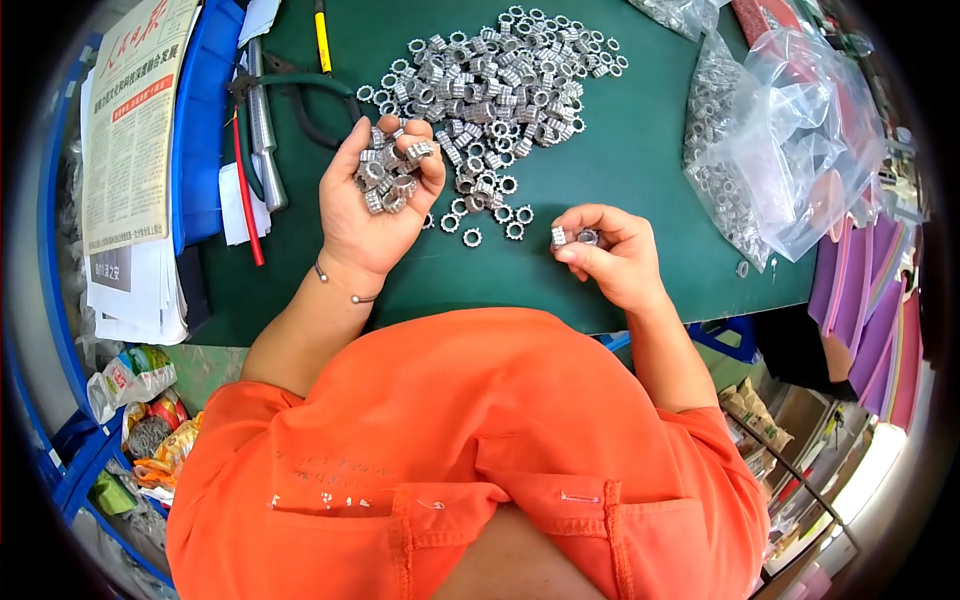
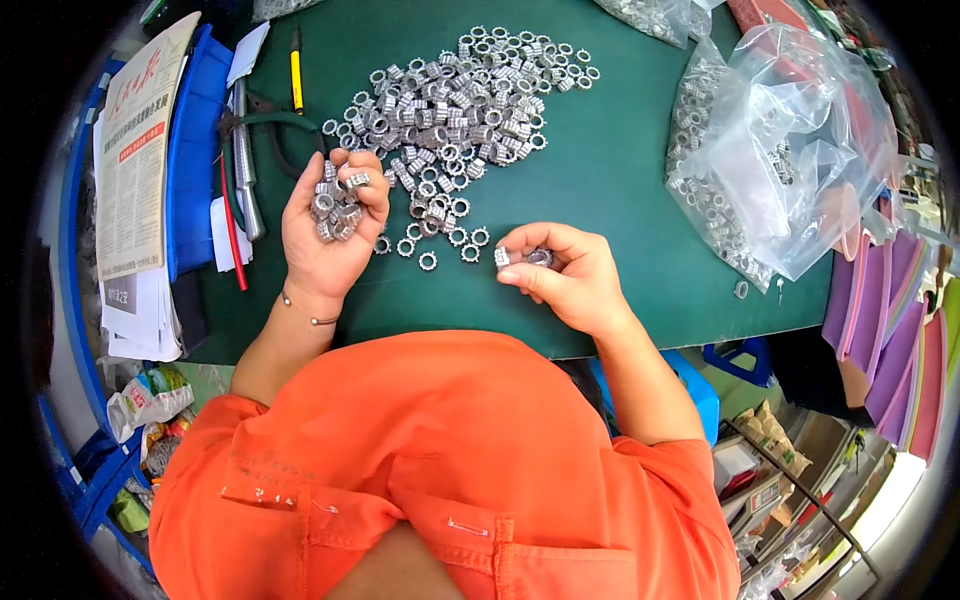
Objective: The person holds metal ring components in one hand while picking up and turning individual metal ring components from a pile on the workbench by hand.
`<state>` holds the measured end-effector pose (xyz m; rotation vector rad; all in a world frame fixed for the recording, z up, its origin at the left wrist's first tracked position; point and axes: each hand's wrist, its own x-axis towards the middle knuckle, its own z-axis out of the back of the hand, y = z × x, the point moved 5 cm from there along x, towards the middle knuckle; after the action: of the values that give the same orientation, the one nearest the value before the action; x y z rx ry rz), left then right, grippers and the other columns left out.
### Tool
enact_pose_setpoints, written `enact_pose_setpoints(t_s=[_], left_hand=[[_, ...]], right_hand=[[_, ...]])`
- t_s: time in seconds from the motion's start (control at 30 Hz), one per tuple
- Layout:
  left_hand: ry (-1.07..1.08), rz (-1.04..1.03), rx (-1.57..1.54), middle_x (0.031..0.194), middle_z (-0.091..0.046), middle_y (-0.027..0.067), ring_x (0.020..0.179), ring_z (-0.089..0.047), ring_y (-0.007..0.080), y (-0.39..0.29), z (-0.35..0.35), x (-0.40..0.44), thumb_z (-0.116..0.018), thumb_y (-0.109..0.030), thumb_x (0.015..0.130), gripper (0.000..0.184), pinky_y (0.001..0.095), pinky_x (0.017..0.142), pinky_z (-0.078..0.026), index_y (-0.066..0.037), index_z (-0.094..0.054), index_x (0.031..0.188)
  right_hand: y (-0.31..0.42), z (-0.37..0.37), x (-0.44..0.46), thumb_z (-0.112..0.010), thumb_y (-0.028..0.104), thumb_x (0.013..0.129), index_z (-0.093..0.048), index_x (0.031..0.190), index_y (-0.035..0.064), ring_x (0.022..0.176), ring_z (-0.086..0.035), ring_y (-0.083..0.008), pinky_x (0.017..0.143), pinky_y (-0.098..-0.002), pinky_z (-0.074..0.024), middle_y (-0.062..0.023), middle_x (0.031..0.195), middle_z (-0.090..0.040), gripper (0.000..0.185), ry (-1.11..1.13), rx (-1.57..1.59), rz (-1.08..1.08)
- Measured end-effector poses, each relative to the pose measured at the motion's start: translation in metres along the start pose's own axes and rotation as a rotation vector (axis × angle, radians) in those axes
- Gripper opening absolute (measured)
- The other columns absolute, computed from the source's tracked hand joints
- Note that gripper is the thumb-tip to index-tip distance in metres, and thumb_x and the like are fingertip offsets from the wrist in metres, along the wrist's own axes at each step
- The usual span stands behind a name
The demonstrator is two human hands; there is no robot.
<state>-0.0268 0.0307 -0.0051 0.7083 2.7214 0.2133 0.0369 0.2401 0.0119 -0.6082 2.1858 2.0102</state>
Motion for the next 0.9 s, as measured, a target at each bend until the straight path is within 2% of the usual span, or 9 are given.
enact_pose_setpoints(t_s=[0.1, 0.17, 0.23, 0.27, 0.37, 0.4, 0.53, 0.77, 0.9], left_hand=[[-0.033, -0.016, 0.013, 0.09, -0.043, 0.0079, 0.082, -0.048, 0.0159, 0.0, -0.001, -0.001, -0.049, -0.016, 0.09, 0.012, 0.0314, 0.075, -0.043, -0.004, -0.048, 0.091], [-0.023, -0.003, -0.004, 0.091, -0.044, 0.0083, 0.082, -0.049, 0.0161, 0.002, -0.003, -0.001, -0.049, -0.017, 0.09, 0.013, 0.0315, 0.075, -0.043, -0.004, -0.049, 0.091], [-0.012, -0.01, 0.024, 0.091, -0.044, 0.0085, 0.082, -0.049, 0.0161, 0.0, -0.001, -0.001, -0.049, -0.017, 0.09, 0.013, 0.0315, 0.075, -0.044, -0.004, -0.05, 0.091], [-0.008, -0.017, 0.043, 0.091, -0.044, 0.0087, 0.082, -0.049, 0.0161, -0.001, 0.001, 0.0, -0.049, -0.017, 0.09, 0.013, 0.0316, 0.075, -0.043, -0.004, -0.05, 0.092], [-0.006, -0.003, 0.022, 0.092, -0.044, 0.0087, 0.083, -0.049, 0.0159, 0.0, 0.0, -0.001, -0.049, -0.017, 0.09, 0.013, 0.0317, 0.075, -0.043, -0.004, -0.05, 0.092], [-0.009, -0.002, 0.017, 0.092, -0.044, 0.0087, 0.083, -0.049, 0.0158, 0.0, 0.0, -0.001, -0.049, -0.017, 0.09, 0.013, 0.0318, 0.076, -0.043, -0.004, -0.05, 0.092], [-0.02, -0.009, 0.028, 0.092, -0.044, 0.0087, 0.083, -0.049, 0.0159, -0.001, 0.001, -0.001, -0.05, -0.017, 0.09, 0.013, 0.0316, 0.075, -0.043, -0.004, -0.05, 0.092], [-0.008, -0.002, 0.027, 0.092, -0.044, 0.0083, 0.083, -0.049, 0.0159, -0.001, 0.001, -0.001, -0.05, -0.017, 0.09, 0.013, 0.0317, 0.076, -0.043, -0.004, -0.05, 0.092], [-0.004, -0.013, 0.046, 0.092, -0.044, 0.0083, 0.083, -0.049, 0.0161, -0.002, 0.002, 0.0, -0.049, -0.017, 0.09, 0.013, 0.0321, 0.076, -0.043, -0.004, -0.05, 0.092]], right_hand=[[0.004, -0.005, 0.001, -0.062, 0.004, 0.08, -0.06, 0.089, 0.0, 0.059, -0.052, -0.0082, 0.044, -0.0182, -0.0382, -0.0052, 0.077, -0.059, 0.01, 0.164, 0.523, -0.032], [0.011, -0.007, 0.007, -0.056, 0.005, 0.083, -0.06, 0.089, 0.0006, 0.056, -0.051, -0.0083, 0.042, -0.0196, -0.0371, -0.0068, 0.073, -0.059, 0.009, 0.187, 0.622, 0.064], [0.002, 0.005, 0.014, -0.06, 0.007, 0.082, -0.06, 0.084, 0.0006, 0.058, -0.051, -0.0087, 0.044, -0.0203, -0.0378, -0.0054, 0.068, -0.058, 0.007, -0.03, 0.165, -0.073], [0.003, 0.002, 0.018, -0.064, 0.011, 0.081, -0.06, 0.077, 0.0006, 0.059, -0.051, -0.0075, 0.047, -0.0221, -0.0395, -0.0009, 0.066, -0.057, 0.012, -0.176, -0.204, 0.001], [0.022, -0.025, 0.023, -0.069, 0.013, 0.075, -0.059, 0.075, -0.0007, 0.056, -0.053, -0.0218, 0.052, -0.0312, -0.0441, -0.0094, 0.064, -0.055, 0.017, -0.196, -0.814, 0.309], [0.022, -0.028, 0.023, -0.07, 0.012, 0.073, -0.059, 0.076, -0.0009, 0.059, -0.055, -0.0295, 0.055, -0.0345, -0.0452, -0.0148, 0.067, -0.054, 0.018, -0.21, -0.864, 0.206], [0.024, -0.028, 0.02, -0.069, 0.009, 0.072, -0.058, 0.08, -0.0008, 0.066, -0.058, -0.0298, 0.058, -0.0356, -0.0473, -0.0142, 0.076, -0.056, 0.017, -0.236, -0.951, 0.258], [0.017, -0.021, 0.014, -0.063, -0.003, 0.072, -0.058, 0.082, 0.0004, 0.067, -0.058, -0.0192, 0.059, -0.0278, -0.0479, -0.0101, 0.087, -0.057, 0.011, -0.175, -0.771, 0.352], [0.002, -0.012, 0.012, -0.063, -0.006, 0.073, -0.052, 0.086, 0.0039, 0.075, -0.052, -0.0071, 0.064, -0.0198, -0.0449, -0.0059, 0.095, -0.057, 0.02, -0.109, -0.178, 0.227]])
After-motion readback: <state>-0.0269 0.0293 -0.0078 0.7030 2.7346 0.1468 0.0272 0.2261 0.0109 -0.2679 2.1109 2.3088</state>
